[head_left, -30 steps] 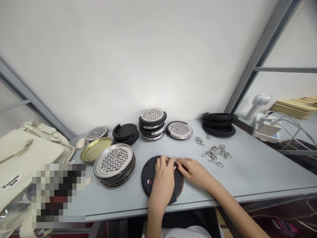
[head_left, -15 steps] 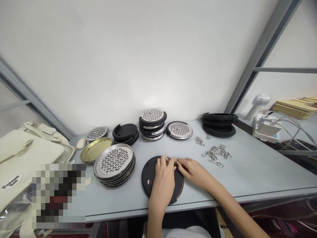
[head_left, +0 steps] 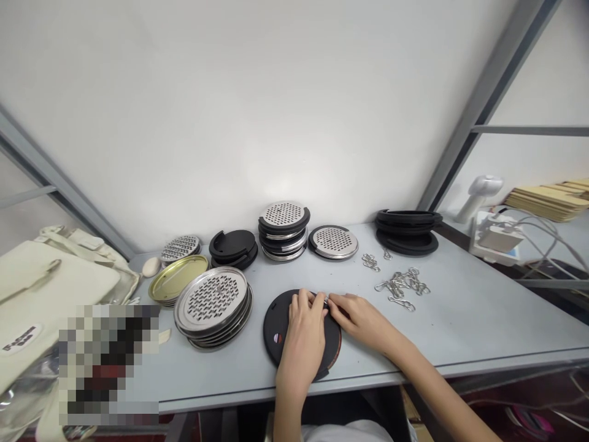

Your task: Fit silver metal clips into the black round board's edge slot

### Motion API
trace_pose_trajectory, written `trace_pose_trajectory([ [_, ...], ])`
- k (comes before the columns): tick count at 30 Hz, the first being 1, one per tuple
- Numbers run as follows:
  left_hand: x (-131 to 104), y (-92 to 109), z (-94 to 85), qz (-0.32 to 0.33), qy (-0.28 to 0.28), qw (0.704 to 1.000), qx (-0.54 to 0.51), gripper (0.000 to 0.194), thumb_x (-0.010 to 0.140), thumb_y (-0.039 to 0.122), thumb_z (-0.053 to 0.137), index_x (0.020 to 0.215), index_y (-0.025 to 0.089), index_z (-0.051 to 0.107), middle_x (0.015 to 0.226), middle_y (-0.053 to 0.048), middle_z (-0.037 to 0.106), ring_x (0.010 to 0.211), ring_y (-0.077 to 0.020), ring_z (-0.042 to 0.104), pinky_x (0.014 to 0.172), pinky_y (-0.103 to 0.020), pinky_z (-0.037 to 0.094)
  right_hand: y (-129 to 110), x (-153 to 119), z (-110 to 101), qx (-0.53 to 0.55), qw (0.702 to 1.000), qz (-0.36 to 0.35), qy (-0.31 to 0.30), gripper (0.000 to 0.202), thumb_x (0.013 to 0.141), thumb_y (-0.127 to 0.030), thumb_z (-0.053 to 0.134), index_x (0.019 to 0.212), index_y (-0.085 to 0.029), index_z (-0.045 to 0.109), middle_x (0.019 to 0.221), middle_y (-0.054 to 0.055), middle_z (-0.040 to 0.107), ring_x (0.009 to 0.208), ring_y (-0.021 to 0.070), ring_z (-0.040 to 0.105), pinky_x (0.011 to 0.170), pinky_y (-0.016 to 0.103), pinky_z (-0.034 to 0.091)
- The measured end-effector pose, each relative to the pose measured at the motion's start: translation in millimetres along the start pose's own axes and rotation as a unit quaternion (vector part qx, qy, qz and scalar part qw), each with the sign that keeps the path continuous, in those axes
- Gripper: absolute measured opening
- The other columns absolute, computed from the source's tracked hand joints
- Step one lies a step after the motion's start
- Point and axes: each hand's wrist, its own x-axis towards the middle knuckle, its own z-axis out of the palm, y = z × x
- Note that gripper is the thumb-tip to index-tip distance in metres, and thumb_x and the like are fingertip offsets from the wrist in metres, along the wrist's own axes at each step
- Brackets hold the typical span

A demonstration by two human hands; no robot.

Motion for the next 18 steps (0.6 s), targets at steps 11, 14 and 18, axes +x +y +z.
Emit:
trace_pose_trajectory([
  [11,0.8,-1.4,1.5,0.004,0.005,1.0,0.001,0.028,0.095,0.017,0.028,0.11,0.026,0.05,0.106,-0.005,0.046,0.097,-0.0201,0.044,0.085,-0.034,0.038,0.6,0.3,0.4,-0.002,1.0,0.0,-0.001,0.026,0.096,-0.024,0.031,0.075,-0.02,0.047,0.065,0.0,0.055,0.06,0.0143,0.052,0.059,0.024,0.034],
  [14,0.6,-1.5,1.5,0.005,0.005,1.0,0.002,0.028,0.095,0.017,0.028,0.11,0.026,0.05,0.107,-0.005,0.046,0.098,-0.0201,0.044,0.085,-0.034,0.038,1.3,0.3,1.5,-0.001,1.0,-0.003,-0.001,0.027,0.096,-0.023,0.031,0.075,-0.02,0.047,0.066,0.001,0.056,0.061,0.0146,0.052,0.059,0.024,0.035],
  [18,0.9,-1.0,1.1,0.003,0.004,1.0,0.004,0.028,0.095,0.018,0.027,0.109,0.025,0.05,0.107,-0.006,0.046,0.098,-0.0202,0.044,0.085,-0.035,0.038,2.8,-0.1,3.0,-0.001,1.0,-0.006,-0.001,0.028,0.096,-0.023,0.029,0.075,-0.02,0.047,0.066,0.001,0.056,0.061,0.0149,0.053,0.06,0.025,0.035],
])
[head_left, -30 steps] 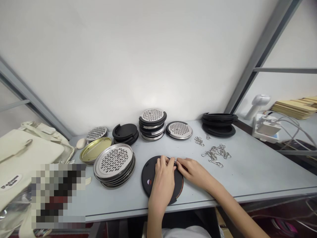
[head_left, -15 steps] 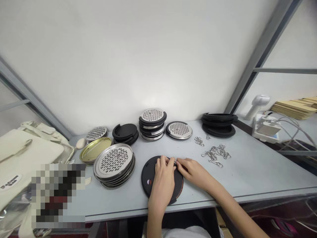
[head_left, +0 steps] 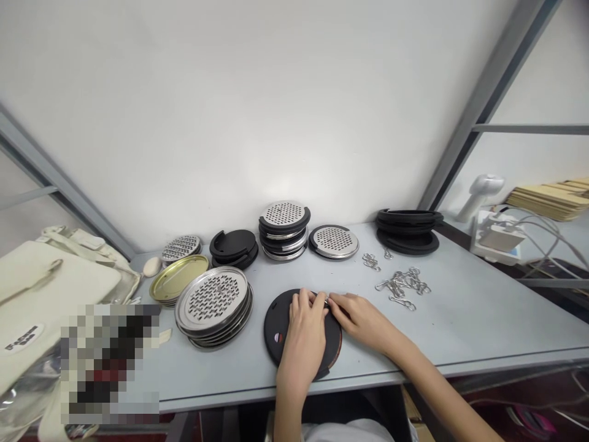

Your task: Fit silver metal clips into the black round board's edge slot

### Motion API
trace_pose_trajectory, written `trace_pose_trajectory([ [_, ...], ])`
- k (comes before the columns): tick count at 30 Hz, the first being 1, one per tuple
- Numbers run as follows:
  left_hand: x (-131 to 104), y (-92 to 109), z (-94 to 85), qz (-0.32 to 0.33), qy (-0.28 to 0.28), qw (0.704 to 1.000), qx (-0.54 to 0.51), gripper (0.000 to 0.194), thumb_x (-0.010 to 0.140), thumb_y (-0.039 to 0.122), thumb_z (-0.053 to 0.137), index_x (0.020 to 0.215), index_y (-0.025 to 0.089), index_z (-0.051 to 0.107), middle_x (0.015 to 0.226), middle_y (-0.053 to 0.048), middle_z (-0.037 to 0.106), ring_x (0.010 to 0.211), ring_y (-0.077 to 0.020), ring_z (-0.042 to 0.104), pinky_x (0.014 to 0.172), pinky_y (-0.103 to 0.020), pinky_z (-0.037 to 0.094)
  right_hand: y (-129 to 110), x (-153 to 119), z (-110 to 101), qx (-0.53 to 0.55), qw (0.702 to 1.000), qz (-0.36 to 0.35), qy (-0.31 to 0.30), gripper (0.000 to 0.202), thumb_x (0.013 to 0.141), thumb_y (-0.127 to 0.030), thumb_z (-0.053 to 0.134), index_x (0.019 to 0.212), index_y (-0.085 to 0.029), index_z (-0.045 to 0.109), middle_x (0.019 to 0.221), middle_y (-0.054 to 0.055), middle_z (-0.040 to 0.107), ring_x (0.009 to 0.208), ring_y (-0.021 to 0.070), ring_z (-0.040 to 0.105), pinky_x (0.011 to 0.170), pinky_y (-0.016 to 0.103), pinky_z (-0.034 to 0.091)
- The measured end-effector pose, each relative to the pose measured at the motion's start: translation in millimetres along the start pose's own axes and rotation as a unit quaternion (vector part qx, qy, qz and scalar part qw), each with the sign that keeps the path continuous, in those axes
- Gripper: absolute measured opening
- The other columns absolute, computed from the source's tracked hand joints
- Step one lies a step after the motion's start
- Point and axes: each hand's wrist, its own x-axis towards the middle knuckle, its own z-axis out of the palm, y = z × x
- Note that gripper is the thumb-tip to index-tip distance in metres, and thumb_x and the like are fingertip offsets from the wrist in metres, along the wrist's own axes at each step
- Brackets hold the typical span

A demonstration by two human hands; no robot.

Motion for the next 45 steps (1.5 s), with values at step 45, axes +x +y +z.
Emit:
trace_pose_trajectory([
  [45,-0.6,0.2,0.7,0.001,0.004,1.0,0.015,0.025,0.095,0.017,0.028,0.106,0.024,0.05,0.105,-0.005,0.046,0.098,-0.0202,0.044,0.085,-0.034,0.038,0.0,1.0,0.7,-0.001,1.0,0.007,0.003,0.031,0.098,-0.025,0.027,0.074,-0.02,0.046,0.064,0.001,0.057,0.06,0.0153,0.055,0.06,0.024,0.036],
])
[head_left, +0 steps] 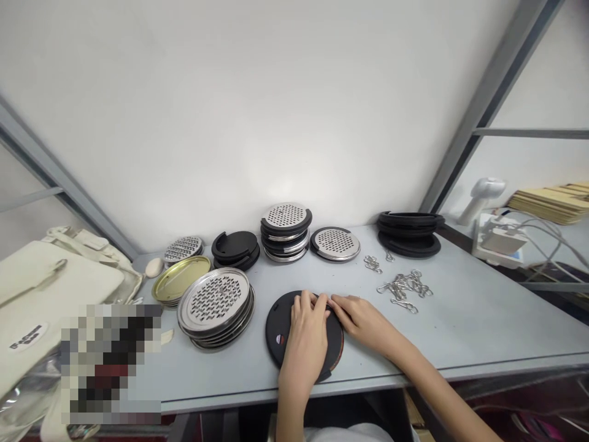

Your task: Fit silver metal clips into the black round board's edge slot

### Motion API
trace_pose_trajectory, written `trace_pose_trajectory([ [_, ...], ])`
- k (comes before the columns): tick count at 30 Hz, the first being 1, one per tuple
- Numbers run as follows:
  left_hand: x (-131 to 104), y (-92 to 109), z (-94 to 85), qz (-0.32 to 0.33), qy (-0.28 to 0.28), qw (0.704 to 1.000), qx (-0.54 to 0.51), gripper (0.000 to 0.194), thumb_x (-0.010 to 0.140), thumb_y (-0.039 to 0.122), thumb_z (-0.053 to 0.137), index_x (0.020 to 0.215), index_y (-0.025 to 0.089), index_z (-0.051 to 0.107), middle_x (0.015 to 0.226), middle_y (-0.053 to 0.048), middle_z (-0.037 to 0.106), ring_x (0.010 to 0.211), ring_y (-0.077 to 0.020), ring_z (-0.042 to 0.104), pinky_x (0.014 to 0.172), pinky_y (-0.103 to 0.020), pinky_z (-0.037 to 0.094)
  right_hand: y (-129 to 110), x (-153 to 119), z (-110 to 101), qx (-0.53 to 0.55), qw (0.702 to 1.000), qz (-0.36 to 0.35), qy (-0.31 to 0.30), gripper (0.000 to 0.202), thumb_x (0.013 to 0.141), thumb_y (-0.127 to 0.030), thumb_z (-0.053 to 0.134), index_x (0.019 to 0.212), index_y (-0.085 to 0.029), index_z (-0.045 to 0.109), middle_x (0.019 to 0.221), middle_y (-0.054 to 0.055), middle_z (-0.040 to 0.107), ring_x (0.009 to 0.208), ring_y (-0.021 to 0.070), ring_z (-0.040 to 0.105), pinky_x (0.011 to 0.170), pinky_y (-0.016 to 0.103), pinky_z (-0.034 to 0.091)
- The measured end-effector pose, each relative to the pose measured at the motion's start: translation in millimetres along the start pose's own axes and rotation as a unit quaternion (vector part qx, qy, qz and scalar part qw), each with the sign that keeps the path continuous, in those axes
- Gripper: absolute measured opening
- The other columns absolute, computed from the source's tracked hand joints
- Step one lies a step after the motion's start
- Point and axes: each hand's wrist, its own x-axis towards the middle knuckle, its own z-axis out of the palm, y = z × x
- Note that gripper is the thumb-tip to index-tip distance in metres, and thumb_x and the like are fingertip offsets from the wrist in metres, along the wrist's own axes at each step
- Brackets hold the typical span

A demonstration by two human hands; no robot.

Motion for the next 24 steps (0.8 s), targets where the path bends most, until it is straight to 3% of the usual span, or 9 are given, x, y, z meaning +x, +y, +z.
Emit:
trace_pose_trajectory([
  [24,-0.2,-0.5,0.4,0.003,0.001,1.0,0.002,0.026,0.095,0.018,0.028,0.109,0.025,0.05,0.105,-0.006,0.046,0.099,-0.0205,0.043,0.084,-0.034,0.038,0.6,0.0,0.7,-0.012,1.0,0.0,0.004,0.032,0.098,-0.026,0.027,0.073,-0.02,0.046,0.063,0.001,0.056,0.059,0.0154,0.054,0.058,0.025,0.035],
])
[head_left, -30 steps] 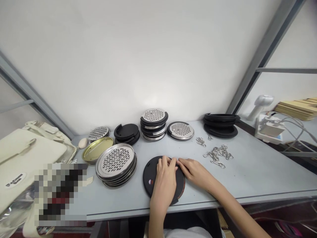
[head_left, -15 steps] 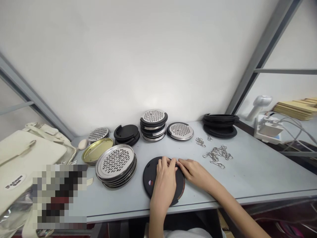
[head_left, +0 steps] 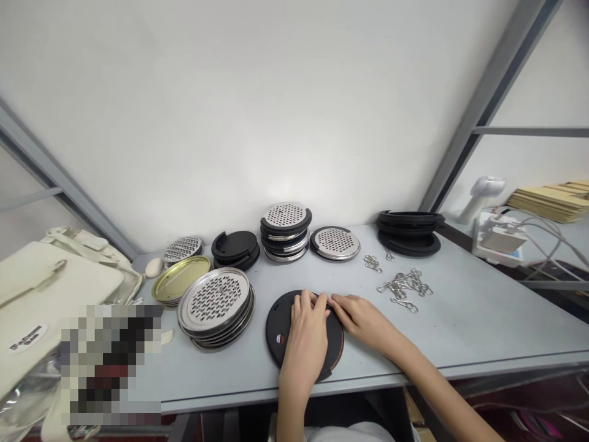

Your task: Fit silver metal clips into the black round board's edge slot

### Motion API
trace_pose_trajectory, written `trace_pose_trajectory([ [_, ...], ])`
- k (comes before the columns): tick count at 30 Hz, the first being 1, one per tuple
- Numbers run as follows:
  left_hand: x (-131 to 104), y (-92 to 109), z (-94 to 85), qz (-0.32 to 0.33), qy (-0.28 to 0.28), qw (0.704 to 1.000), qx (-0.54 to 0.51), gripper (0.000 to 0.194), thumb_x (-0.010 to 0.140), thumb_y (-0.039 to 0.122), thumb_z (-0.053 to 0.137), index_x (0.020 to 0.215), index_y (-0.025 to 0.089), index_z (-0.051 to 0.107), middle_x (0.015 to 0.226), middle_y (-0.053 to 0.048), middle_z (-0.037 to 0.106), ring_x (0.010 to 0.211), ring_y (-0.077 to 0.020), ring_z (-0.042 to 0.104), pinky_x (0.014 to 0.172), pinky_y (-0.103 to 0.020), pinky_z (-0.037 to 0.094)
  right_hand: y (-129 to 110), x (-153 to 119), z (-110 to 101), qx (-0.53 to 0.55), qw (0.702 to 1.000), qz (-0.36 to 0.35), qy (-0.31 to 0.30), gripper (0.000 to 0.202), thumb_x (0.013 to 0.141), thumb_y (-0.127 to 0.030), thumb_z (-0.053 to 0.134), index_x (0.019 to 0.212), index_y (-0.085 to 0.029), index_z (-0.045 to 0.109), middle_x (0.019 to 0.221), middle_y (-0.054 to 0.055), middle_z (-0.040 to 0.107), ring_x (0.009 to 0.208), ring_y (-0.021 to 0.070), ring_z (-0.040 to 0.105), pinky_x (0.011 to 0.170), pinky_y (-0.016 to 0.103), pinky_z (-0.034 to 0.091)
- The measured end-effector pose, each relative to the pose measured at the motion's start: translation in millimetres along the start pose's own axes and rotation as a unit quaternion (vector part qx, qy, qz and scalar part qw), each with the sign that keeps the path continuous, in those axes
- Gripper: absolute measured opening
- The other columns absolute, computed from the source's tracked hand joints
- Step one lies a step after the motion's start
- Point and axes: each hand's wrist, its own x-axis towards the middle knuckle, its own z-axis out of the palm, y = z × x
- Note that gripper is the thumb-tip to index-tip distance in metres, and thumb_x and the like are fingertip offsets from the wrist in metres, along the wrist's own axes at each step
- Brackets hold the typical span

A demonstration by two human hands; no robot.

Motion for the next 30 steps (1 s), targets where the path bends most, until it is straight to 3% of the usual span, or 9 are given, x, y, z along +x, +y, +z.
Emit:
trace_pose_trajectory([
  [30,0.4,-1.5,0.8,0.003,0.002,1.0,0.014,0.02,0.095,0.017,0.031,0.104,0.023,0.047,0.105,-0.004,0.045,0.098,-0.0199,0.043,0.084,-0.034,0.037,0.0,0.0,1.4,-0.029,1.0,-0.005,0.005,0.033,0.099,-0.026,0.025,0.073,-0.021,0.044,0.061,0.0,0.055,0.059,0.0154,0.053,0.058,0.025,0.033],
])
